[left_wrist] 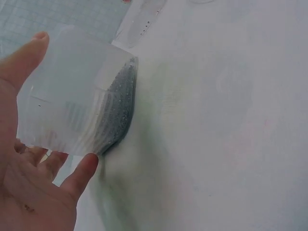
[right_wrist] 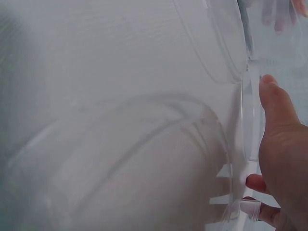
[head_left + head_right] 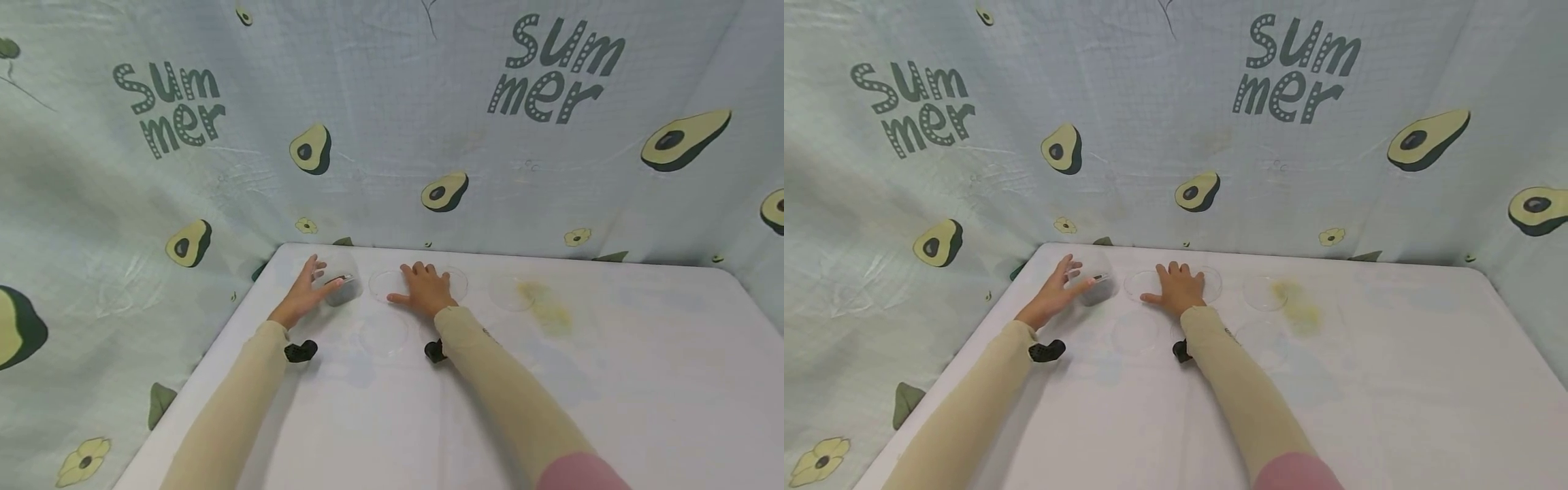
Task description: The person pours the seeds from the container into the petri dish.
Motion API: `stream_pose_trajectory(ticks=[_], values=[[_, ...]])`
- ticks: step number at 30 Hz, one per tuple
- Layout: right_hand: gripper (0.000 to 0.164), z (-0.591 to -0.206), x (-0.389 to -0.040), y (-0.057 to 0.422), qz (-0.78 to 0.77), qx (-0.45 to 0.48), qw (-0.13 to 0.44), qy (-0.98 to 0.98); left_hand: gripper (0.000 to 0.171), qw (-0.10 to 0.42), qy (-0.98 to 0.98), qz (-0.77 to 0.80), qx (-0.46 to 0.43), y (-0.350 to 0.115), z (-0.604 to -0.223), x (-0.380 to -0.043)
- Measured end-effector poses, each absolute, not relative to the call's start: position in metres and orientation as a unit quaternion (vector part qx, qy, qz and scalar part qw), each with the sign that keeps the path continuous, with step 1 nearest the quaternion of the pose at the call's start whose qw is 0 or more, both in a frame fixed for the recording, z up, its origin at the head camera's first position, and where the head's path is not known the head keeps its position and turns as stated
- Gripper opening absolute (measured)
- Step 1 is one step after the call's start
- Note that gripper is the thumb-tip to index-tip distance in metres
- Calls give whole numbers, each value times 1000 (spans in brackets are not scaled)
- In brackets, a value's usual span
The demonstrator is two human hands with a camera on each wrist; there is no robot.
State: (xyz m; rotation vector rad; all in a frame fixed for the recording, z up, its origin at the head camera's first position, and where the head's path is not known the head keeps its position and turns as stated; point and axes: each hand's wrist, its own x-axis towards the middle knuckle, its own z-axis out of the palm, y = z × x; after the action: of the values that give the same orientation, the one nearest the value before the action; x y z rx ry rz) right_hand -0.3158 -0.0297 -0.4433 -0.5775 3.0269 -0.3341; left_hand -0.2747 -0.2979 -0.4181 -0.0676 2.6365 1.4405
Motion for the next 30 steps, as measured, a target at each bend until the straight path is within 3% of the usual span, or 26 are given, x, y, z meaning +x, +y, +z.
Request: stream_pose_trajectory(ticks=[7,17,30], values=[[84,-443,-314,-35,-102,-187,11,977,120,68,868,491,-41,-303,-425,-275],[83,-444,-312,-36,-100,-177,5,979,102,41,867,495,-26,-300,-431,-277],[83,-442,-310,-34,-72,-171,4,983,98,22,875,483,-3,-293,-425,-277]])
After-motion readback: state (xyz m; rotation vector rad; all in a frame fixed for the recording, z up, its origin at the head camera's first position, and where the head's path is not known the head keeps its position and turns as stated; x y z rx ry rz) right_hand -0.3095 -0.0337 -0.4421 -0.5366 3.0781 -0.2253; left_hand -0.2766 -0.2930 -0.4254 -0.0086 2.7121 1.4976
